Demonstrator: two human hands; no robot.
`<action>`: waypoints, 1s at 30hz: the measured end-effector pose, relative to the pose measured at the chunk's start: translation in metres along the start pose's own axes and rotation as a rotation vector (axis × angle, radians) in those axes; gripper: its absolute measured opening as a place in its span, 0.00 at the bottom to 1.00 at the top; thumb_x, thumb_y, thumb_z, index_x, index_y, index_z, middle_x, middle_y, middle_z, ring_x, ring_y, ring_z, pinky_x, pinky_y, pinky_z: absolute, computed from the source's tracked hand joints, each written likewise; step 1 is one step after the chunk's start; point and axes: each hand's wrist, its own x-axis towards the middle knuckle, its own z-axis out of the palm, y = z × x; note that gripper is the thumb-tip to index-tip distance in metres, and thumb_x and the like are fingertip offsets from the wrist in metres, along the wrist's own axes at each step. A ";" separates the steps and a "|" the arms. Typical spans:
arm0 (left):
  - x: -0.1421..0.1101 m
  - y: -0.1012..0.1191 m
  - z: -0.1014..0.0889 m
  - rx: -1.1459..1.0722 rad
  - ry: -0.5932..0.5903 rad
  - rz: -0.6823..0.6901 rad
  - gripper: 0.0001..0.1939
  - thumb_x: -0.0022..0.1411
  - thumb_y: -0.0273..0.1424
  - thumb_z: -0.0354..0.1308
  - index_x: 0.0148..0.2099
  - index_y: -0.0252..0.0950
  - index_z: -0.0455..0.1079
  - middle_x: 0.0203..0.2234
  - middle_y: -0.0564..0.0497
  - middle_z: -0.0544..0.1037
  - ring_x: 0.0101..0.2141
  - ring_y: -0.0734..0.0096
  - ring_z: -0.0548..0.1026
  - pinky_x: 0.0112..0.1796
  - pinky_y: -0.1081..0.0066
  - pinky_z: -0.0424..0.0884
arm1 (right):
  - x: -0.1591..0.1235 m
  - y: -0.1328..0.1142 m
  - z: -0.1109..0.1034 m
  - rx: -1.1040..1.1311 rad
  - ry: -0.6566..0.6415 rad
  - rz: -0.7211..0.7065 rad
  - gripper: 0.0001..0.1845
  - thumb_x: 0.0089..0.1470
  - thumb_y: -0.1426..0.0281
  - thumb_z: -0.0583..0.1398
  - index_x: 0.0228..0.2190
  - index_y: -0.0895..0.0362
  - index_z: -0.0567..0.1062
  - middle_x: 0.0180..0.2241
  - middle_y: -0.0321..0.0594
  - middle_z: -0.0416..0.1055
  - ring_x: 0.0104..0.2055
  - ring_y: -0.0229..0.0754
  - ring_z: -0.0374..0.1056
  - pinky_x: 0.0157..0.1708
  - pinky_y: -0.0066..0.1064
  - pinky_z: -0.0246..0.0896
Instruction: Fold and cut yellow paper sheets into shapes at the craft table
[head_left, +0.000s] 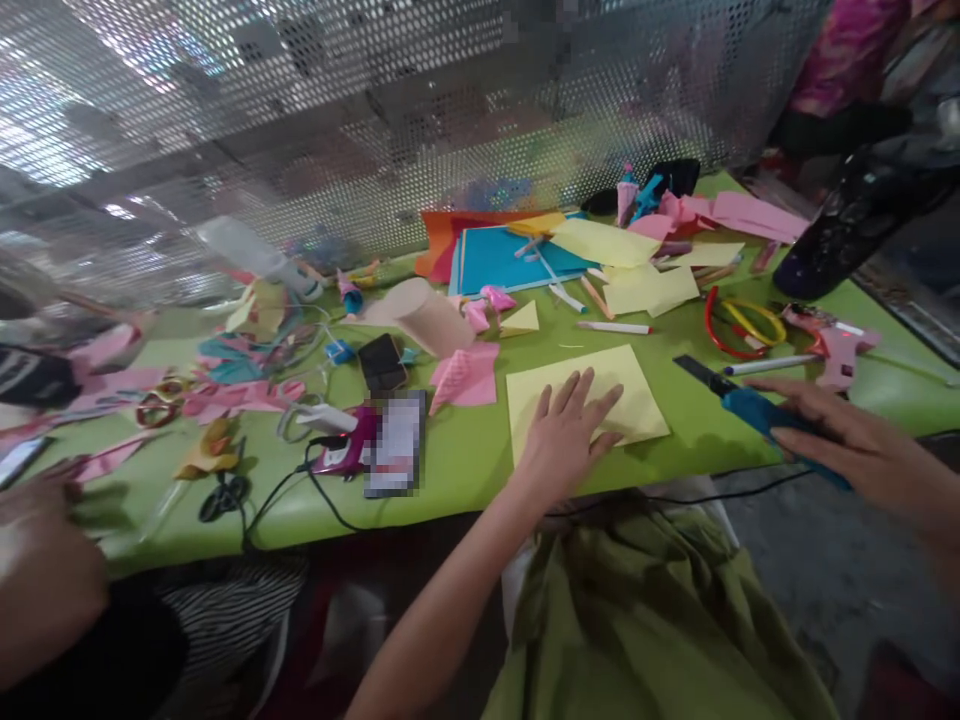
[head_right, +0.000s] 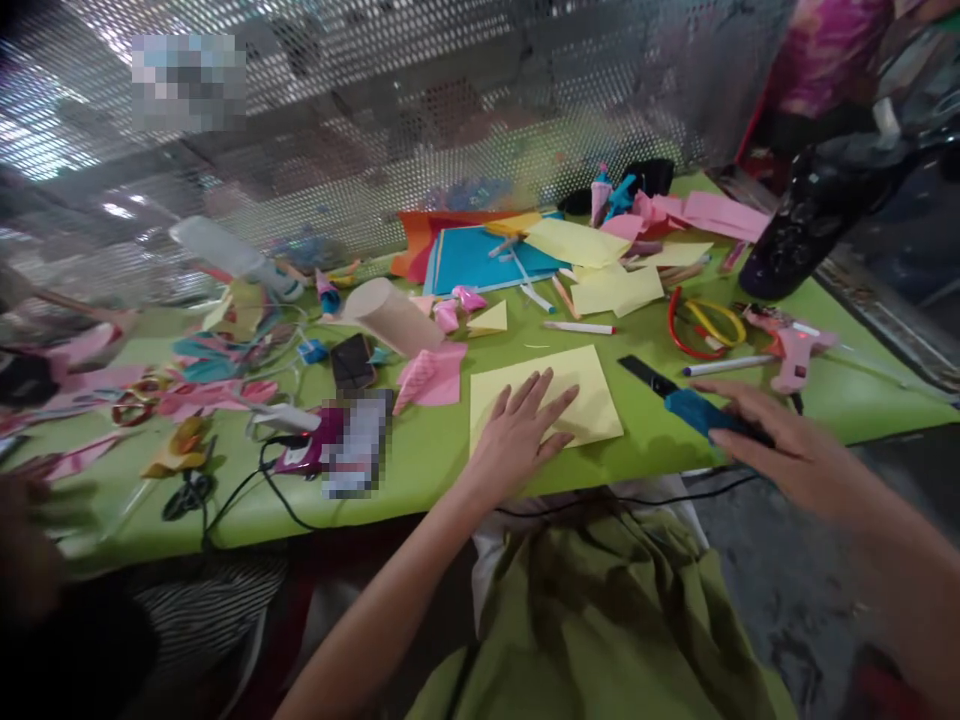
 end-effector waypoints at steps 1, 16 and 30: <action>0.005 0.003 0.001 0.000 -0.010 0.001 0.32 0.75 0.51 0.43 0.76 0.52 0.50 0.75 0.45 0.49 0.73 0.51 0.50 0.68 0.42 0.51 | -0.008 0.006 0.001 -0.011 -0.025 0.001 0.32 0.62 0.52 0.60 0.65 0.41 0.64 0.59 0.40 0.73 0.55 0.49 0.73 0.50 0.36 0.70; 0.023 0.016 0.014 0.028 -0.043 0.023 0.35 0.73 0.56 0.41 0.76 0.54 0.47 0.76 0.47 0.45 0.74 0.53 0.45 0.70 0.43 0.48 | -0.038 0.038 0.021 -0.258 -0.047 -0.080 0.30 0.63 0.53 0.58 0.65 0.36 0.65 0.62 0.37 0.72 0.56 0.54 0.76 0.49 0.44 0.76; 0.024 0.016 0.011 0.018 -0.054 0.021 0.35 0.73 0.56 0.41 0.76 0.53 0.47 0.76 0.47 0.45 0.74 0.53 0.44 0.70 0.42 0.48 | -0.037 0.036 0.027 -0.333 -0.063 -0.098 0.29 0.65 0.56 0.56 0.65 0.35 0.64 0.62 0.36 0.71 0.55 0.51 0.76 0.47 0.39 0.76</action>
